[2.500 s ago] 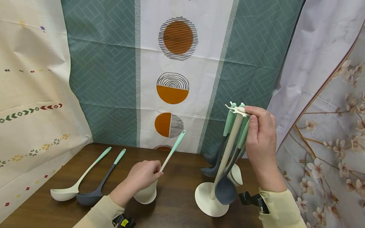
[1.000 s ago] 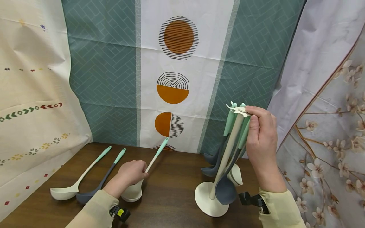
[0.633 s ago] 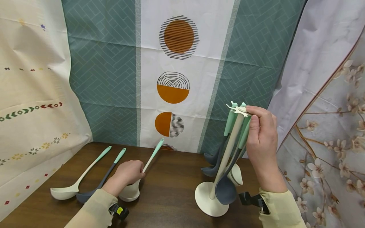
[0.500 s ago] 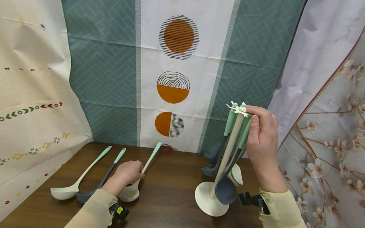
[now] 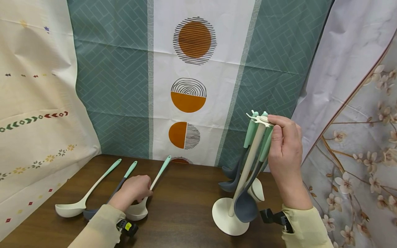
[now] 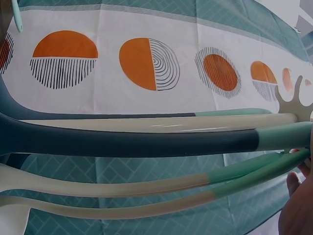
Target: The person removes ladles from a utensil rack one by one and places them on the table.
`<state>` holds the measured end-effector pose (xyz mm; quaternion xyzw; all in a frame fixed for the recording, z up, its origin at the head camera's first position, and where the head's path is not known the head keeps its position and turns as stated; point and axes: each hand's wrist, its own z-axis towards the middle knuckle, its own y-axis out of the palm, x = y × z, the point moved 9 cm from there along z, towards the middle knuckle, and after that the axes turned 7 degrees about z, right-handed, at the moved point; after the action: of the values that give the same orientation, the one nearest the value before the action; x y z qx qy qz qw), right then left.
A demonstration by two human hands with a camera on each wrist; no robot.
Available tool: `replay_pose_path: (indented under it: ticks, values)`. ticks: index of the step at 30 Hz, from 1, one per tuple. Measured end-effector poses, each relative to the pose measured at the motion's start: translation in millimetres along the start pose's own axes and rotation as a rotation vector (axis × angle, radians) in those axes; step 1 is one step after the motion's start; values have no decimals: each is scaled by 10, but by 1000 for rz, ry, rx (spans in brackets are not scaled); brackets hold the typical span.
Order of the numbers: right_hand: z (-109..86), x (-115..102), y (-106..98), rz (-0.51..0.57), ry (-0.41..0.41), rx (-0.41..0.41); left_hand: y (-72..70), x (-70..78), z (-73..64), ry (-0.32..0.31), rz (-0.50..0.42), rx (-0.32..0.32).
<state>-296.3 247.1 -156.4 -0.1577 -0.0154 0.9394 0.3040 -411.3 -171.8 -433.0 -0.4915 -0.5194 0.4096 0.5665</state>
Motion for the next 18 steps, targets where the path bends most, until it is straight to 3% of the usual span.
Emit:
replay_pose_path:
  ticks: [18]
  values:
    - [-1, 3, -1, -7, 1, 1, -35, -187, -30, -42, 6, -17]
